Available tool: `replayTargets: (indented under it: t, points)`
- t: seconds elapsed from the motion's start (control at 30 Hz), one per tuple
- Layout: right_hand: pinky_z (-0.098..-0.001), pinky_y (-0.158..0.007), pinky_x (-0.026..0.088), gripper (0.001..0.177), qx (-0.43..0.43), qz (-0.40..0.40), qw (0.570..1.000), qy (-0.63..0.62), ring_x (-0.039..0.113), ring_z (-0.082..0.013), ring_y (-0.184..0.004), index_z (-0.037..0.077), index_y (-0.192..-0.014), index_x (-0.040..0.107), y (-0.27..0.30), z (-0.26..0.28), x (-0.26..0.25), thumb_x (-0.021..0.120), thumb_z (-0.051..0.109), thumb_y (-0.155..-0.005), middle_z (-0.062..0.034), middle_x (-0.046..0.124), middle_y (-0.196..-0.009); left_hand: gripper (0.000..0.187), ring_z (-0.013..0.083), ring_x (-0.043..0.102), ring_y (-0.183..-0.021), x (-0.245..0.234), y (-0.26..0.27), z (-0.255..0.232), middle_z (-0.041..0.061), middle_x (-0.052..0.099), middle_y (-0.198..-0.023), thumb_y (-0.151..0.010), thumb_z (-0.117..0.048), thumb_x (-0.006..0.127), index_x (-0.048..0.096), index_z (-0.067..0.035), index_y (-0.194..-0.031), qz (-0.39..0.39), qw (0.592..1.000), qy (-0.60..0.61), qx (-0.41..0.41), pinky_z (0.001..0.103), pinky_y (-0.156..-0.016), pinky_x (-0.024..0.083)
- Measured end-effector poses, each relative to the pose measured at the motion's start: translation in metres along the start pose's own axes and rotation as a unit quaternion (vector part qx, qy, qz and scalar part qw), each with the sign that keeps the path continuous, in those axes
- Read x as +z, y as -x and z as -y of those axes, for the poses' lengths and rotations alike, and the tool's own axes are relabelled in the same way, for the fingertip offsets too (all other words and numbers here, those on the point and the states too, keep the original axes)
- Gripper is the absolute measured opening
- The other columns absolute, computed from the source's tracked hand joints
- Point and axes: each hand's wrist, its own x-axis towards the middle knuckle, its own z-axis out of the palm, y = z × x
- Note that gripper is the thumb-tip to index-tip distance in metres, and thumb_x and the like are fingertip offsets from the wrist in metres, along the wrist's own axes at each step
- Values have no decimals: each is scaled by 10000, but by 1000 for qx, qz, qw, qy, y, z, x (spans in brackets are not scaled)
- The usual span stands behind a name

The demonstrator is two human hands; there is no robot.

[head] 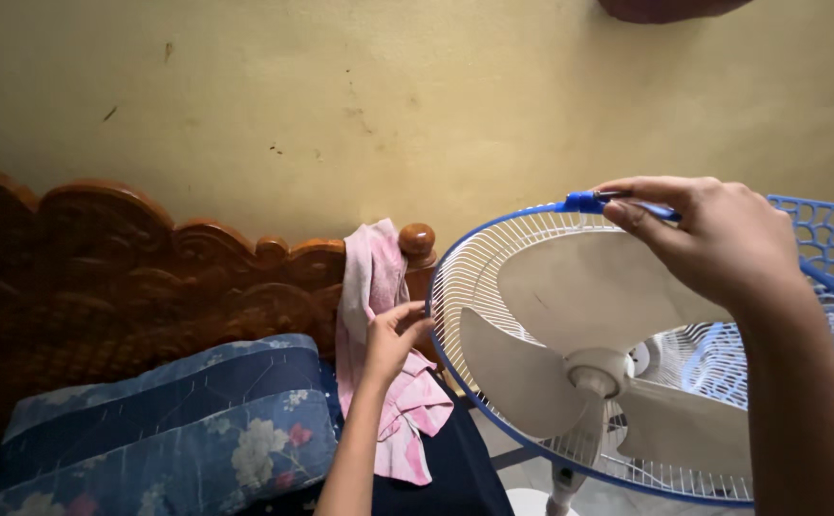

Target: The person uses a blue screwdriver to tighten a screw on the front grill of a white pedestal fan. The person repeatedly adjusts the screw and repositions the grill around the fan blades.

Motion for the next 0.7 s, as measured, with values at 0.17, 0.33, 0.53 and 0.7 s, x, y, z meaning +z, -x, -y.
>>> replayTargets:
  t: [0.17,0.33,0.53,0.7]
  points:
    - [-399,-610,524,439,5,8,1000,-10,750,-236,-764,400,-1177,786,1,3,-4,598,662,-880,-25,798,-822,249,74,697,-880,4,3,12,36,781,-953,-870,-43,757,727,-17,-1116,19,999,51,1,241,-807,549]
    - [-393,-603,520,442,24,10,1000,11,747,-242,-745,412,-1198,784,0,-1,-3,605,669,-886,-31,789,-793,249,72,713,-853,9,-1,21,24,800,-941,-873,-35,750,750,-22,-1121,9,999,34,11,238,-786,563]
    - [-384,-564,492,456,39,9,999,-4,700,-227,-706,397,-1189,785,-1,-3,-3,610,672,-871,-32,785,-768,243,115,704,-762,20,7,37,85,791,-898,-841,-14,801,771,47,-1074,1,981,175,-79,254,-684,562]
    - [-353,-526,463,398,60,33,997,29,737,-202,-645,366,-1234,781,-3,-4,-4,638,583,-933,-23,804,-828,274,117,712,-771,21,21,39,83,778,-919,-841,-23,805,732,49,-1095,-12,976,204,-70,258,-672,585]
